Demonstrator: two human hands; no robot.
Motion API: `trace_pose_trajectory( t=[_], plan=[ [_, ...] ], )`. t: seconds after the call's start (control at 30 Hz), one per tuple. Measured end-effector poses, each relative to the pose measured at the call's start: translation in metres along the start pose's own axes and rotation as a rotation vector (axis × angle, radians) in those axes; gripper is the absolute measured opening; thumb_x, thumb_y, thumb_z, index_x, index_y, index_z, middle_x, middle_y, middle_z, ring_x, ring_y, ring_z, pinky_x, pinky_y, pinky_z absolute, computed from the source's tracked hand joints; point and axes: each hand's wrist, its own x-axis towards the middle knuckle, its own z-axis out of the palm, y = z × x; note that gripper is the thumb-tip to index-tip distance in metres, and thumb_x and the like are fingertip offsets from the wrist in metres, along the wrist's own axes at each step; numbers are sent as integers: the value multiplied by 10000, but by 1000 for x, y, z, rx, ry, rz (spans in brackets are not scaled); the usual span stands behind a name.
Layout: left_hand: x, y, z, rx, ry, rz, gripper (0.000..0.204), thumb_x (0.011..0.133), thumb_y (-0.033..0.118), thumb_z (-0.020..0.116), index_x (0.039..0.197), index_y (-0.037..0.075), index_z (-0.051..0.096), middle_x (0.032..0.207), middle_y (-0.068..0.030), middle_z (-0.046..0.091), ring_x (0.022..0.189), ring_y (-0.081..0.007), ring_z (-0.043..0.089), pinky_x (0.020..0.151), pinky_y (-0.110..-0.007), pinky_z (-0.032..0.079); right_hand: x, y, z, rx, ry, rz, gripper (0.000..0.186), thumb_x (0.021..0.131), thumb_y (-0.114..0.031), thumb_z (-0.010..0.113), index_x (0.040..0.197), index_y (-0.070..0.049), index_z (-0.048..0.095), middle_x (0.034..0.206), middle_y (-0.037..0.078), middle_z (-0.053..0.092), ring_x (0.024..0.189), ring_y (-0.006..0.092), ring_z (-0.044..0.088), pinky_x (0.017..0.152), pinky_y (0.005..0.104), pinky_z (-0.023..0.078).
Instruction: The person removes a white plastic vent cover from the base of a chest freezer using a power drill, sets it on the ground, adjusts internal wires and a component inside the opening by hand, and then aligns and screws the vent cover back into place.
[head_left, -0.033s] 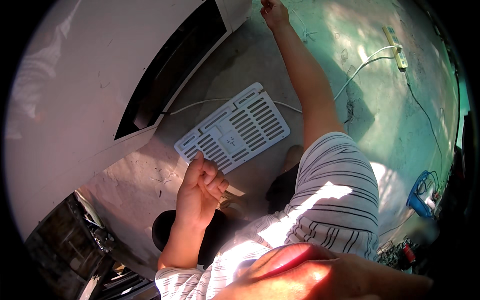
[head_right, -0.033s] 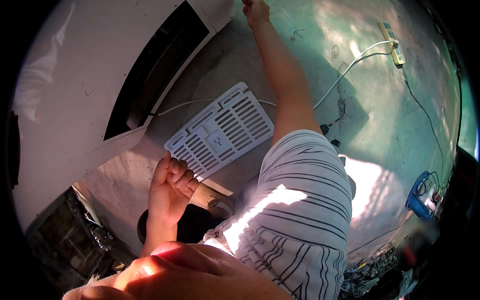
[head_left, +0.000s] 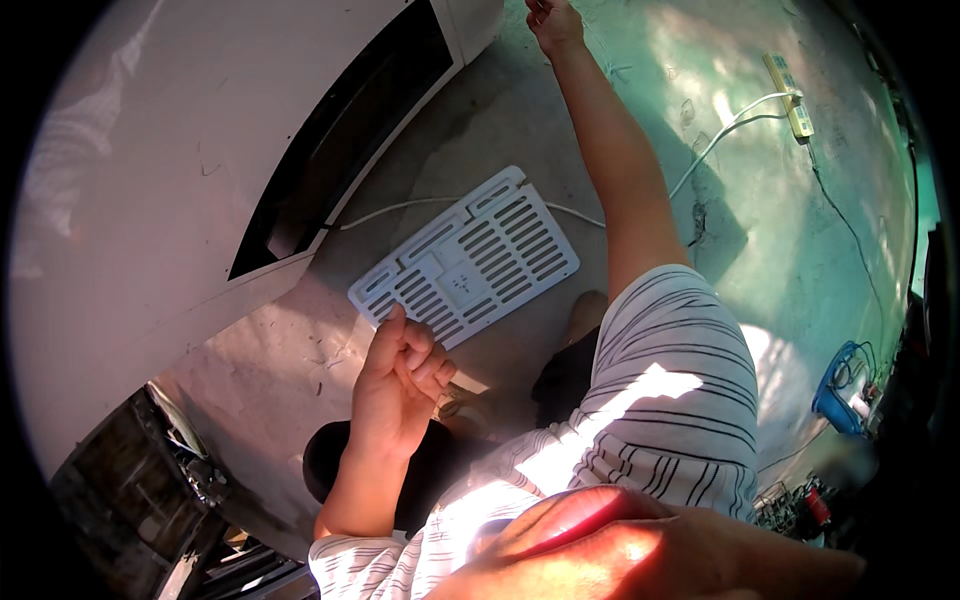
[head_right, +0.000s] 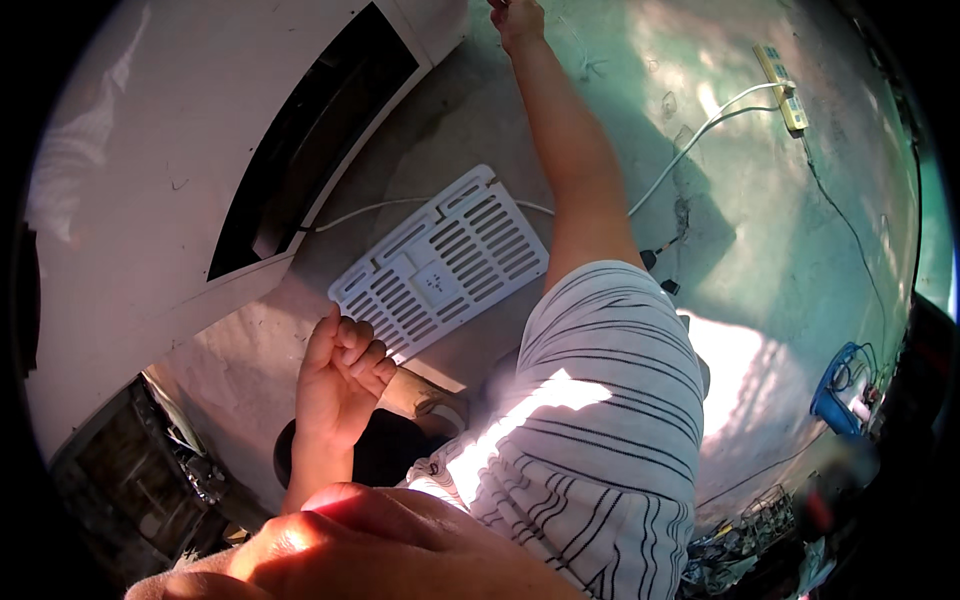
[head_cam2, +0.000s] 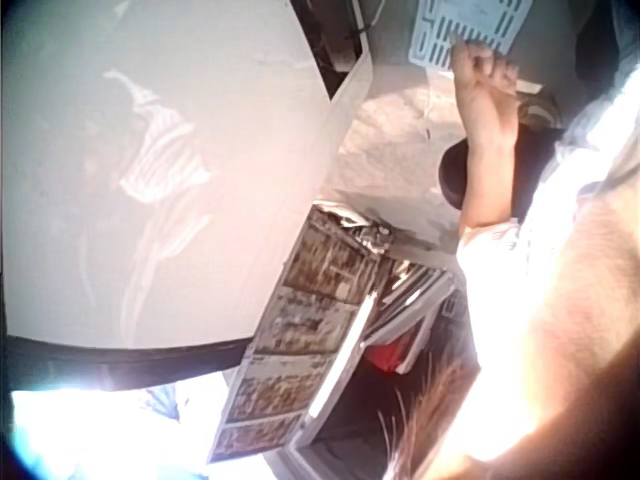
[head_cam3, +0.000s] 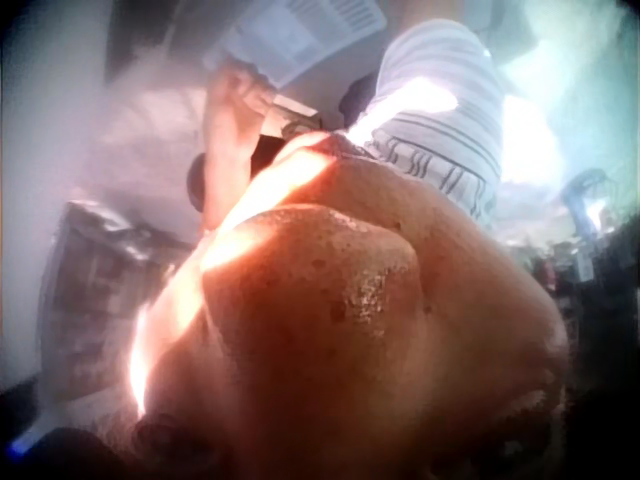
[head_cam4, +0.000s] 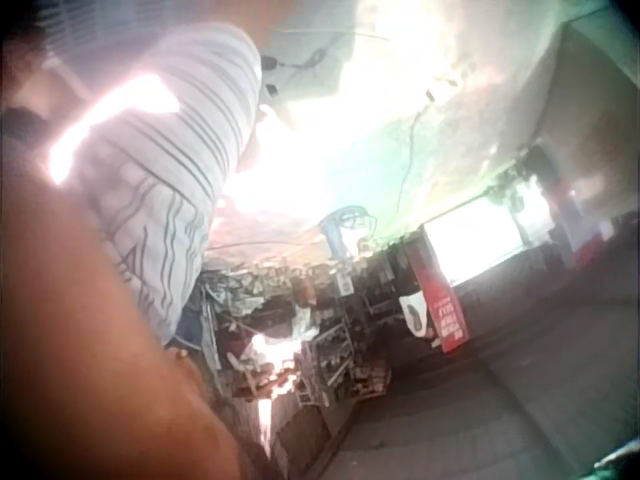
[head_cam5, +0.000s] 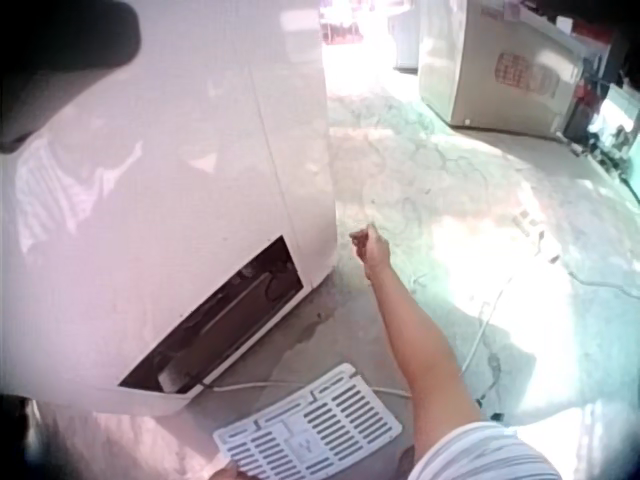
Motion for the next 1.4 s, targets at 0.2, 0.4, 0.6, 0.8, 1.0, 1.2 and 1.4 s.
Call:
trace_pose_trajectory(
  t=[0.2,0.4,0.6,0.8,1.0,1.2,1.4],
  plan=[
    [-6,-2,-4,-9,-19,16,350,965,356,480,689,142,458,608,50,350,581,-87,309,620,-245,316,-75,-34,73,-379,14,-365,286,832,-245,667,1014,-25,695,976,83,691,917,155,619,812,296,469],
    [-10,-3,-4,-6,-45,17,343,966,349,478,689,148,443,608,47,353,576,-82,307,607,-241,311,-80,-17,81,-206,209,-569,164,810,-228,709,910,-103,739,805,49,706,730,160,650,668,328,508],
    [-11,-8,-11,2,-45,23,339,963,349,485,693,147,450,608,53,351,573,-78,315,603,-234,311,-94,-35,88,-959,454,-935,276,833,-281,628,874,-15,690,752,148,673,710,195,642,615,360,480],
    [-10,-7,-9,55,-30,44,346,953,363,501,690,141,464,608,61,344,569,-73,311,602,-233,310,-57,-42,65,-86,172,-368,319,873,-344,566,905,-53,692,842,41,671,782,169,593,677,324,453],
    [-13,-7,-13,38,-106,39,342,954,366,498,701,135,492,609,60,344,571,-78,313,607,-234,316,-36,-58,37,-161,-50,-142,334,882,-359,598,984,-54,688,901,23,662,787,111,564,680,258,437],
    [-15,-8,-13,38,-80,40,342,955,363,496,697,139,489,607,60,345,572,-74,314,612,-235,322,-55,-48,81,-194,-17,-410,319,826,-283,687,1012,-23,692,949,39,684,878,135,605,806,281,463],
    [-21,-8,-18,36,-108,39,336,952,369,504,701,145,507,604,66,376,573,-66,347,618,-234,340,-68,-66,83,-561,105,-589,256,796,-275,678,929,-59,714,889,61,705,829,160,643,745,292,483]
  ],
)
